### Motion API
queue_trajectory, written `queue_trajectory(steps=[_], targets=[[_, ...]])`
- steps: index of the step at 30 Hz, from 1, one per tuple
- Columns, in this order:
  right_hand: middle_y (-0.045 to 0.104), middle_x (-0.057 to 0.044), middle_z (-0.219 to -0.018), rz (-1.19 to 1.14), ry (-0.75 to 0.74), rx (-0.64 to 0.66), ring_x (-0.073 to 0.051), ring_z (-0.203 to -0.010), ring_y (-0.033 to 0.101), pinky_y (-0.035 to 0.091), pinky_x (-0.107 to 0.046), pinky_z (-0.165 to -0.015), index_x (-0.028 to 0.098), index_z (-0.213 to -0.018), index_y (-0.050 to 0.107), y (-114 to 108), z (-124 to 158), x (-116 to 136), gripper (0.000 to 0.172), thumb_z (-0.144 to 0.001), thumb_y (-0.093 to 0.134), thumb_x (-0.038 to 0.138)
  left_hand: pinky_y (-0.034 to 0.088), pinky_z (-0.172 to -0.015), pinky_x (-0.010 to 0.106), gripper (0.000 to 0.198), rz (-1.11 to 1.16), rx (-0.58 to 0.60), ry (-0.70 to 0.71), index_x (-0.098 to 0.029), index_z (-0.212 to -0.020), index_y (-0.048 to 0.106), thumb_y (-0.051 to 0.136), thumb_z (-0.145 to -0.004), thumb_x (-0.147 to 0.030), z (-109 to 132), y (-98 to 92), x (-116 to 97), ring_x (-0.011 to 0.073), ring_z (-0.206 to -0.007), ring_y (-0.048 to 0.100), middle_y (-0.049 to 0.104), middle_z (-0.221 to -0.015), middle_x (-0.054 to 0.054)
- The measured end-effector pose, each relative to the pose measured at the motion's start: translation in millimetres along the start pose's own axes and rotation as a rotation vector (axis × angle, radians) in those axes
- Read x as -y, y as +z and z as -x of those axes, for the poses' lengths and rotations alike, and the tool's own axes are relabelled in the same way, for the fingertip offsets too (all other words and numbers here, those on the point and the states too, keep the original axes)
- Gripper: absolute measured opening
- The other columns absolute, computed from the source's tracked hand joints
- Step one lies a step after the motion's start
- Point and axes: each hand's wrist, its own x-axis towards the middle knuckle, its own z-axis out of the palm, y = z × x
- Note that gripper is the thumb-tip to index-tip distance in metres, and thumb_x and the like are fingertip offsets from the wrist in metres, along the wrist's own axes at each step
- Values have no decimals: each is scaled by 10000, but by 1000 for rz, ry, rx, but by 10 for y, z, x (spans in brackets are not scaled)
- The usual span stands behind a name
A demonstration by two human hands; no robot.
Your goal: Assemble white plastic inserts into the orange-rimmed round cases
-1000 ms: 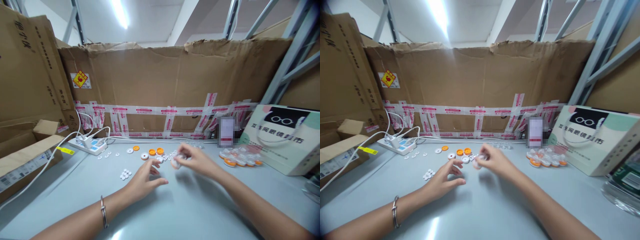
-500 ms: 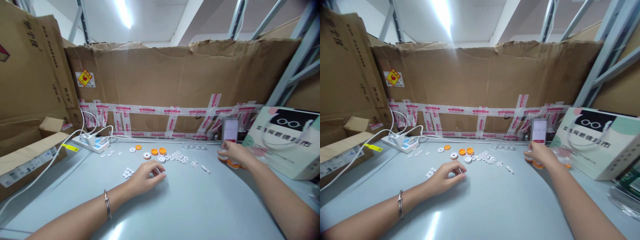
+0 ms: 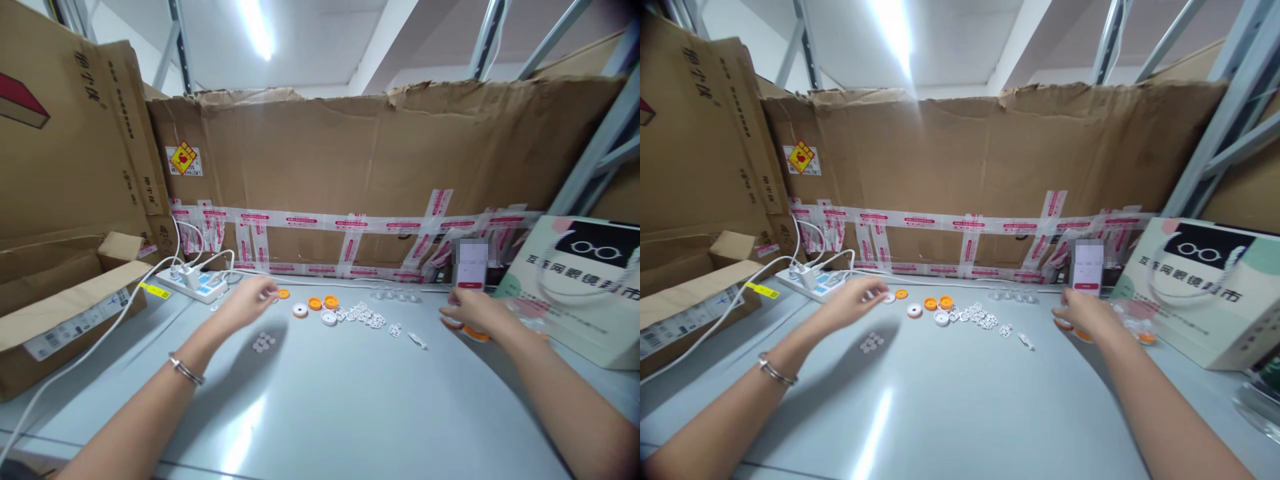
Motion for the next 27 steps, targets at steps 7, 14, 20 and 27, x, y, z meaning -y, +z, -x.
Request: queue_trajectory(steps=[7,14,20,27], targets=[[629,-198,-950,75,-51,-15,-316,-868,569,341,-348,-652,157,-870,557,-212,86,238,285,-769,456,404,448,-740,365,142,-261,180,-404,-109,-869,622,610,-733,-149,4,-282,801,316,-909,585,633,-928,137],[658,-104,-921,-41,-149,-91,-262,-837,587,372,-312,-669,189,-800,552,-243,148,409,257,-797,425,412,491,-779,394,298,-229,293,-411,-152,-1134,501,516,-865,-278,-49,-122,825,206,-947,564,536,-1126,82],[674,-50,-854,-165,-245,-145,-224,-809,603,404,-284,-678,208,-770,571,-194,176,494,244,-797,436,409,450,-779,306,139,-96,98,-98,-117,-890,579,448,-850,-141,-65,15,251,193,-866,586,625,-888,77],[674,-47,-792,-274,-365,-132,-229,-760,610,428,-314,-674,207,-728,581,-96,196,566,277,-780,423,429,412,-611,215,72,98,126,365,-178,-774,567,498,-780,-194,173,590,-675,136,-698,556,615,-783,12]])
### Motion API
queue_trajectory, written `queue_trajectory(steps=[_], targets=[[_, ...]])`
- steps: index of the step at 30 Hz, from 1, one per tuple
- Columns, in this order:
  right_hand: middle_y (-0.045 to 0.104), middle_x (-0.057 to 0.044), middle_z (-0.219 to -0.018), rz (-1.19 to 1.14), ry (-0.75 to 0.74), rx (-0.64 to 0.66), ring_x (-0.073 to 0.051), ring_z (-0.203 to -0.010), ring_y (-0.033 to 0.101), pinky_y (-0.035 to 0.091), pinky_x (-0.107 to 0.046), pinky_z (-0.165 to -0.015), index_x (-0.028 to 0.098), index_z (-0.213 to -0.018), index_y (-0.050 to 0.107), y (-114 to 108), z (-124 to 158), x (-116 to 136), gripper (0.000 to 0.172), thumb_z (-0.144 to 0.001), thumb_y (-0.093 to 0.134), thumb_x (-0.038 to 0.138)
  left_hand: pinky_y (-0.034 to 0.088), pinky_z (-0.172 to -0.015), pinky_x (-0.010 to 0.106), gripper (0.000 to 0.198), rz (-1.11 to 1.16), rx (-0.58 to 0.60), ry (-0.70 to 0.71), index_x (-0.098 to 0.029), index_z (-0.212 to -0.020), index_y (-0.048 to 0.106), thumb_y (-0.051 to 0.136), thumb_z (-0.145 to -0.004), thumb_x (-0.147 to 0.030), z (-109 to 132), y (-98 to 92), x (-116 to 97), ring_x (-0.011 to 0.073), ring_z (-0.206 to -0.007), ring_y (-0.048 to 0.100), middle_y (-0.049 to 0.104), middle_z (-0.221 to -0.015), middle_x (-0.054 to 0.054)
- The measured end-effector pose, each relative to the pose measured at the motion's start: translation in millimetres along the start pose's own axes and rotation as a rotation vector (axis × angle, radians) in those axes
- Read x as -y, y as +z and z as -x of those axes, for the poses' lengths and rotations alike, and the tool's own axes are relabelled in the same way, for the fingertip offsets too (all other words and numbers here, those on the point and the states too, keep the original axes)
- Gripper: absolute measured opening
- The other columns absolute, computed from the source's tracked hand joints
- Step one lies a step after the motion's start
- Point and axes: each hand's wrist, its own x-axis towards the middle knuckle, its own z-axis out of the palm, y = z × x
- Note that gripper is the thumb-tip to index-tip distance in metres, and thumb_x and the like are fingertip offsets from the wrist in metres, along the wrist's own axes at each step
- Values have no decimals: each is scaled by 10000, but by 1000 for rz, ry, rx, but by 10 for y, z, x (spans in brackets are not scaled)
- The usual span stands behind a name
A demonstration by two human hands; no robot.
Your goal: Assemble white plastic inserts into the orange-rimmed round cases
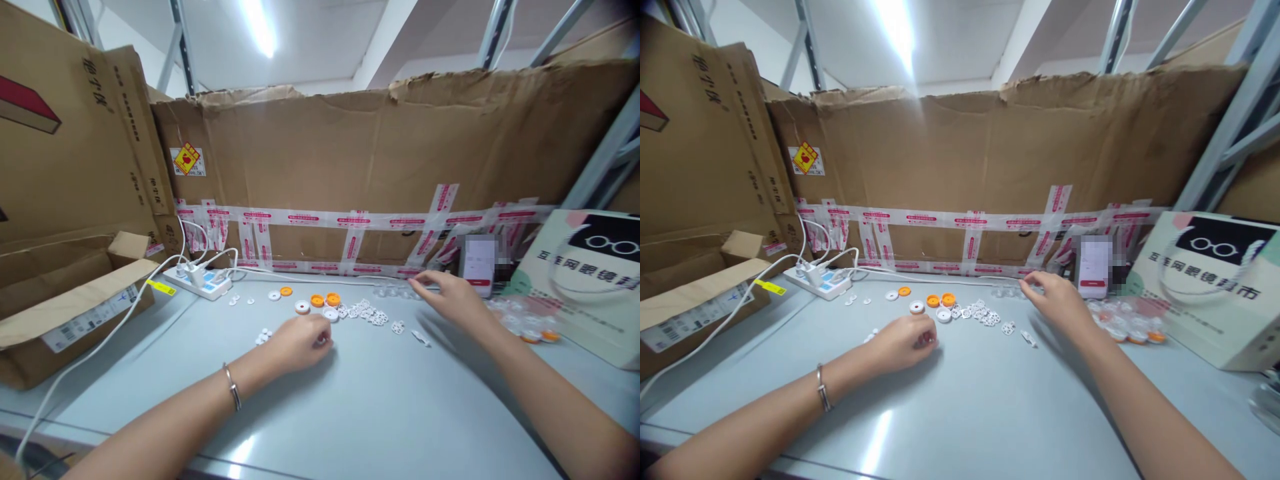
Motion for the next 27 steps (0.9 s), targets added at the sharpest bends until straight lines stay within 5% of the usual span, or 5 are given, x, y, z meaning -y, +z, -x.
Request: queue_trajectory(steps=[7,11,17,21,27], targets=[[672,-64,-813,-53,-52,47,-235,-773,604,440,-331,-677,200,-763,599,51,17,79,283,-772,428,425,406,-601,193,63,146,29,173,-165,-799,572,521,-787,-200,15,106,-8,119,-687,533,593,-785,18],[675,-59,-810,-99,-64,58,-230,-770,610,445,-318,-643,203,-760,600,45,34,156,282,-774,432,429,411,-706,209,101,62,35,-32,-173,-791,585,485,-791,-184,27,-247,165,127,-760,549,616,-820,14],[676,-45,-812,-125,-101,102,-222,-772,610,450,-324,-679,214,-760,603,52,66,227,261,-787,442,418,404,-582,244,130,-61,103,-397,-135,-701,591,498,-704,-225,309,-914,824,185,-673,571,630,-713,50],[677,-51,-808,-133,-102,124,-223,-758,615,456,-329,-680,214,-772,608,64,74,258,259,-789,447,417,390,-523,224,108,-85,318,-535,-134,-631,630,548,-577,-178,421,-964,1040,183,-620,578,647,-656,44],[682,-54,-783,-151,-125,133,-222,-732,623,464,-331,-670,219,-740,608,62,85,311,251,-787,444,403,383,-515,209,200,-95,477,-587,-143,-704,672,580,-537,-204,373,-819,1027,174,-638,576,669,-696,41]])
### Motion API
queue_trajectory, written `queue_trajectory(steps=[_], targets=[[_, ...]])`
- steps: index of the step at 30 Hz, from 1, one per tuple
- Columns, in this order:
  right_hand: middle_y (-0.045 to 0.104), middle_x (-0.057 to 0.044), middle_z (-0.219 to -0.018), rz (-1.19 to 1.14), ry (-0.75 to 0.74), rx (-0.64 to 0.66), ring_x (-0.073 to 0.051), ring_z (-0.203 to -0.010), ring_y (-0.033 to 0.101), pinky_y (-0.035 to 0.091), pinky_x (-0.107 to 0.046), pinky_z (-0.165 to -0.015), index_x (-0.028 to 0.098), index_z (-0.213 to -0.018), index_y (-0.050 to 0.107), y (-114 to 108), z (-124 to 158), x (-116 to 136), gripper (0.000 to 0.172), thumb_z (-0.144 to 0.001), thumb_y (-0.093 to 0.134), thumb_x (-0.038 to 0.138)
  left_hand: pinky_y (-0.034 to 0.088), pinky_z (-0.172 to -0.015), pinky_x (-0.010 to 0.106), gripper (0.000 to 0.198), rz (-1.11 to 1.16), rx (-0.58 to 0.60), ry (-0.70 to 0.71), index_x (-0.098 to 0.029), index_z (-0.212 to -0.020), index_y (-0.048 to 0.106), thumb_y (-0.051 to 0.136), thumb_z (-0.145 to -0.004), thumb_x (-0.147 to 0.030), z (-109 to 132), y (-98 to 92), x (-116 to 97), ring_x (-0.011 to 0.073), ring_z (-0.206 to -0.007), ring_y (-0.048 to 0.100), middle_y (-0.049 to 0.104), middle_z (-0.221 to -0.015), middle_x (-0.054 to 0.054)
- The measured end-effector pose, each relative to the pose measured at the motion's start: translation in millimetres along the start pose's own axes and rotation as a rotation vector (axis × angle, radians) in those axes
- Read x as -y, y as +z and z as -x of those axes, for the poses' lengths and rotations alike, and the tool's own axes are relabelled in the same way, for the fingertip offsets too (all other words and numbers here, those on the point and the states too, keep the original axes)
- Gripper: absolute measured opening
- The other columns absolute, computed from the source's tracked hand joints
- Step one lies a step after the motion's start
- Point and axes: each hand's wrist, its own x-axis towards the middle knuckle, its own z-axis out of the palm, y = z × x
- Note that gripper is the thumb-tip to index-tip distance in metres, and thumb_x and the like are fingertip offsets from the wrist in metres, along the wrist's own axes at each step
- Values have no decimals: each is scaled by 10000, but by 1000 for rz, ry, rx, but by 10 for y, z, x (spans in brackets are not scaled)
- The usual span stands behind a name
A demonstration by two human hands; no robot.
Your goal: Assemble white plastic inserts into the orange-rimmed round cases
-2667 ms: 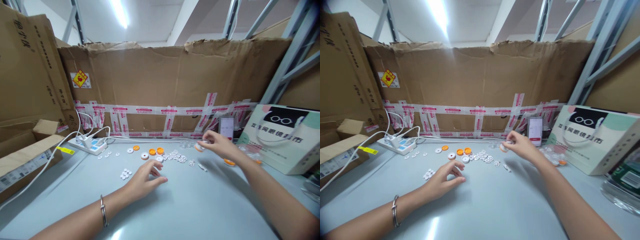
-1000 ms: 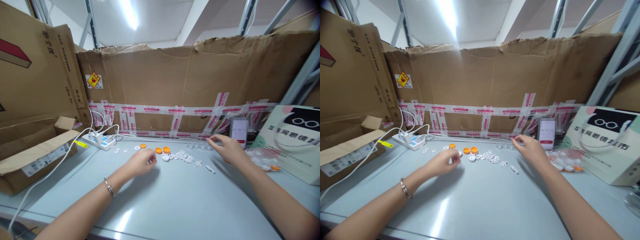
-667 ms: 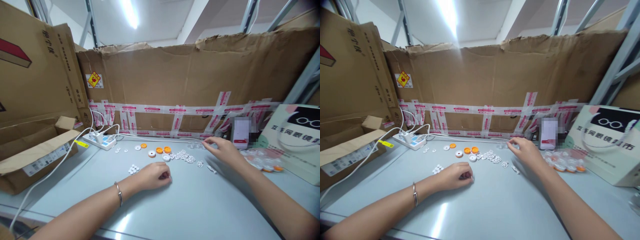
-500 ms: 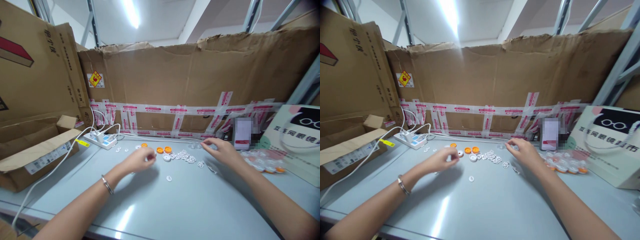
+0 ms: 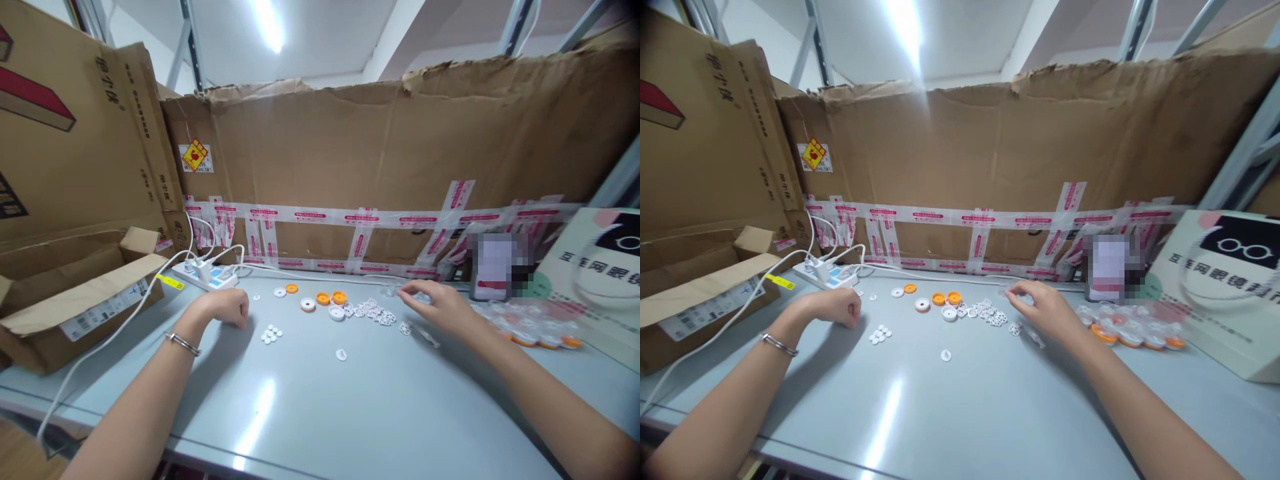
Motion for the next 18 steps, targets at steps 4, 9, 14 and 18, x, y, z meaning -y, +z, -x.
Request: queue_trajectory(steps=[4,9,14,18], targets=[[678,-62,-804,-8,11,23,-230,-762,618,459,-349,-701,214,-758,606,6,5,6,252,-791,438,399,377,-514,210,220,-12,11,-13,-138,-707,674,580,-515,-185,-42,28,4,174,-639,571,671,-715,49],[679,-63,-820,-8,10,29,-236,-779,618,461,-357,-713,218,-772,608,13,4,-5,240,-790,444,392,364,-487,203,175,17,1,-2,-152,-637,662,552,-503,-177,-62,44,36,161,-590,555,651,-633,26],[689,-62,-819,-22,-3,19,-239,-783,626,469,-363,-714,227,-765,613,11,4,22,244,-787,444,403,358,-464,209,138,83,-2,21,-157,-546,644,513,-508,-182,-52,37,75,151,-517,534,621,-532,16],[690,-65,-811,-44,-6,26,-237,-774,628,468,-359,-714,222,-754,610,-1,8,62,242,-780,450,402,347,-454,208,132,122,-45,37,-155,-490,615,484,-492,-168,-48,12,107,150,-501,527,603,-492,13]])
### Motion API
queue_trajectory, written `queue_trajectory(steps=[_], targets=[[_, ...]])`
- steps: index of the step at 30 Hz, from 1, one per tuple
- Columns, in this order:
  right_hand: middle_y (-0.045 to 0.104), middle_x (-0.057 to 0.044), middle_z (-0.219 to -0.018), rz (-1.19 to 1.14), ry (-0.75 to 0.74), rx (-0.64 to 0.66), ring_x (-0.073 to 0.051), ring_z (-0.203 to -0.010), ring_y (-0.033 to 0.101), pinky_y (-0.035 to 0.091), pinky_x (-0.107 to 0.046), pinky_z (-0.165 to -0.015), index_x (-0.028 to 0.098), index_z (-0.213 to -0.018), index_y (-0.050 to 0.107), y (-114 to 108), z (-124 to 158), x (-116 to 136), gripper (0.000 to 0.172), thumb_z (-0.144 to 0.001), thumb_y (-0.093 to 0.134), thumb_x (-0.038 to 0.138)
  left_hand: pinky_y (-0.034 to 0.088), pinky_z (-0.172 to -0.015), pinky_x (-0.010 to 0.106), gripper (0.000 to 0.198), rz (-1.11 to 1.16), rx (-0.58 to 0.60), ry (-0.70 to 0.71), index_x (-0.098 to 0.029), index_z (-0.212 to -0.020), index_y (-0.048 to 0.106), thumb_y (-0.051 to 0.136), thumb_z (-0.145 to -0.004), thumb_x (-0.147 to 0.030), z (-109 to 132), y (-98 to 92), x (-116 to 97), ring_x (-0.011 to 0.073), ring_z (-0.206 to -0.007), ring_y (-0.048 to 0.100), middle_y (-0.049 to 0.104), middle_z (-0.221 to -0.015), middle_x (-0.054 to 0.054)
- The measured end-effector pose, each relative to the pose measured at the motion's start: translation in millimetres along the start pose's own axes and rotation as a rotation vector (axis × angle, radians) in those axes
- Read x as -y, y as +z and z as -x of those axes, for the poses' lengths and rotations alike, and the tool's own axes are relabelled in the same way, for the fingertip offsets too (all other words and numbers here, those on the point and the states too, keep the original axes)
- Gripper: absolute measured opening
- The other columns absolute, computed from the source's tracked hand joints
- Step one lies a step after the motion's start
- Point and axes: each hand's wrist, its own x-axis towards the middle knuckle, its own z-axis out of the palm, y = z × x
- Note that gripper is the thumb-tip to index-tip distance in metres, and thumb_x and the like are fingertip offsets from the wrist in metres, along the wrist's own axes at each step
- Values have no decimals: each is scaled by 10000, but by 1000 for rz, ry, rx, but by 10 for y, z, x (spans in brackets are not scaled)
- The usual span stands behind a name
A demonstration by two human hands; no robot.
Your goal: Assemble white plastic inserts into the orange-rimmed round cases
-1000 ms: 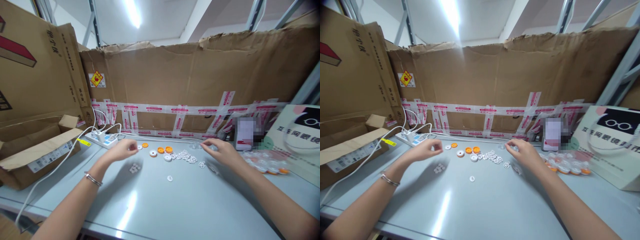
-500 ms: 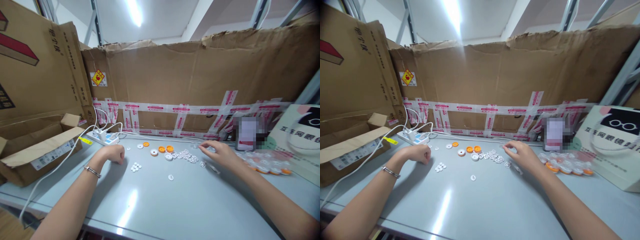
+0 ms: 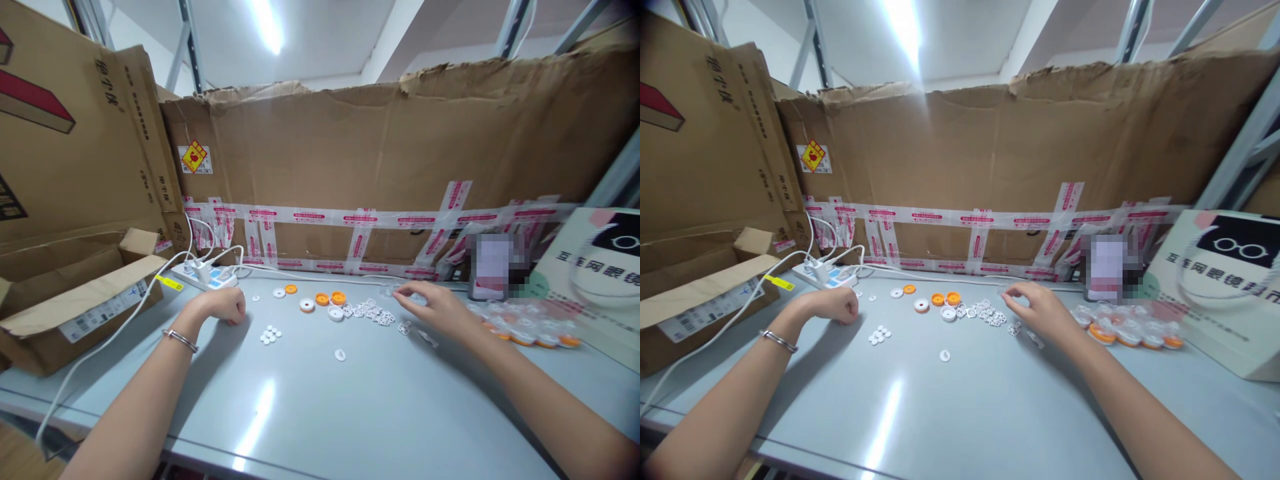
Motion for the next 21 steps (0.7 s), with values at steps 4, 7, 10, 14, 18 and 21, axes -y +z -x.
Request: queue_trajectory(steps=[4,7,10,14,18,21], targets=[[682,-64,-824,-40,15,36,-234,-791,615,461,-355,-715,214,-759,607,12,10,55,236,-788,453,390,370,-479,221,155,50,-104,51,-144,-563,621,479,-518,-184,-4,-38,-25,173,-550,560,631,-563,33],[674,-53,-837,-86,18,90,-220,-797,607,464,-326,-678,217,-766,606,51,29,138,242,-807,444,392,406,-518,218,188,129,-154,138,-138,-680,620,482,-563,-191,-10,-36,-99,178,-617,592,654,-650,38],[666,-39,-843,-200,3,222,-202,-805,598,457,-317,-713,215,-777,609,118,72,282,248,-819,443,394,429,-555,212,183,197,-201,232,-134,-737,592,484,-593,-165,-21,22,-232,163,-647,592,638,-675,28],[638,-40,-901,-313,-36,416,-189,-813,574,456,-318,-730,210,-872,600,263,165,523,222,-756,556,394,441,-551,200,159,260,-195,347,-132,-731,579,488,-605,-99,-55,188,-478,135,-616,571,602,-648,7],[587,-43,-875,-340,-100,436,-178,-790,549,452,-314,-732,196,-893,585,445,249,694,262,-701,635,367,459,-583,203,200,305,-208,445,-132,-771,584,503,-615,-38,-95,409,-739,126,-633,575,601,-666,2],[558,-36,-870,-395,-109,416,-170,-784,540,454,-307,-728,203,-876,598,559,283,743,219,-693,649,313,464,-661,222,179,335,-270,514,-141,-812,579,510,-674,-50,-90,581,-929,129,-702,583,617,-741,18]])
